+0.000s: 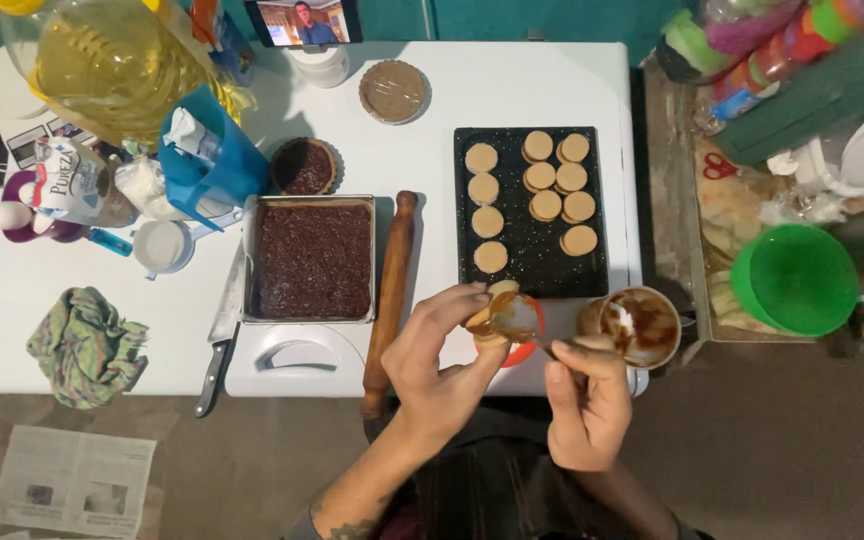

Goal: Assembling alfajores by spreading dulce de leche on cookies and pressing them together.

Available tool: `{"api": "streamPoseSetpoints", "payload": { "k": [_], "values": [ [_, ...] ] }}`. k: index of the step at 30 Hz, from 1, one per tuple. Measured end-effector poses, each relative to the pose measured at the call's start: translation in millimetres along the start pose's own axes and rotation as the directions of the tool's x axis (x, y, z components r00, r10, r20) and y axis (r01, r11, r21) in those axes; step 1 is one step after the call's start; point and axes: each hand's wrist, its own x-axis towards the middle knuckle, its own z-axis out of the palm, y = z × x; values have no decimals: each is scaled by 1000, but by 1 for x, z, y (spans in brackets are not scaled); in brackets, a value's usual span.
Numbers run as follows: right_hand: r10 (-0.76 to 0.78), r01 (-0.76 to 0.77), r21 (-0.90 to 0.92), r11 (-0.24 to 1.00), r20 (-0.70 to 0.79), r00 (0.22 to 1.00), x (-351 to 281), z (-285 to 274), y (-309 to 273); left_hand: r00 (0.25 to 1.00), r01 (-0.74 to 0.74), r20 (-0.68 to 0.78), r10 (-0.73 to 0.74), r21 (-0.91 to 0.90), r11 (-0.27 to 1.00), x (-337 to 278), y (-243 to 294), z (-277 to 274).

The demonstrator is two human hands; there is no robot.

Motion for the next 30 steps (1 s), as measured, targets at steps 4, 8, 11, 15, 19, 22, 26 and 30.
{"api": "streamPoseSetpoints", "payload": {
  "k": [4,8,11,15,19,22,26,30],
  "values": [
    [-15,15,-7,1000,13,1000,4,-8,-6,999,-52,-12,52,26,998,-3,8,4],
    [-16,17,-33,999,40,999,2,-20,0,998,-51,-24,51,14,999,-3,12,6],
    [-22,25,-50,998,74,997,5,-29,-6,997,-69,-42,71,38,997,-4,15,7],
    [-17,23,-80,996,80,997,8,-41,-13,988,-143,-42,147,87,986,-2,18,6],
    [-26,34,-110,993,71,997,12,-52,-22,989,-144,-31,146,71,987,-3,21,7],
    [24,-19,-78,997,73,997,16,-62,-27,978,-204,-30,208,109,973,-2,24,6],
    [-146,148,-214,965,28,989,27,-63,-39,976,-207,-32,215,164,965,-3,28,3],
    [-431,438,-292,851,91,898,28,-56,-43,958,-280,2,286,217,935,0,37,-3]
  ]
}}
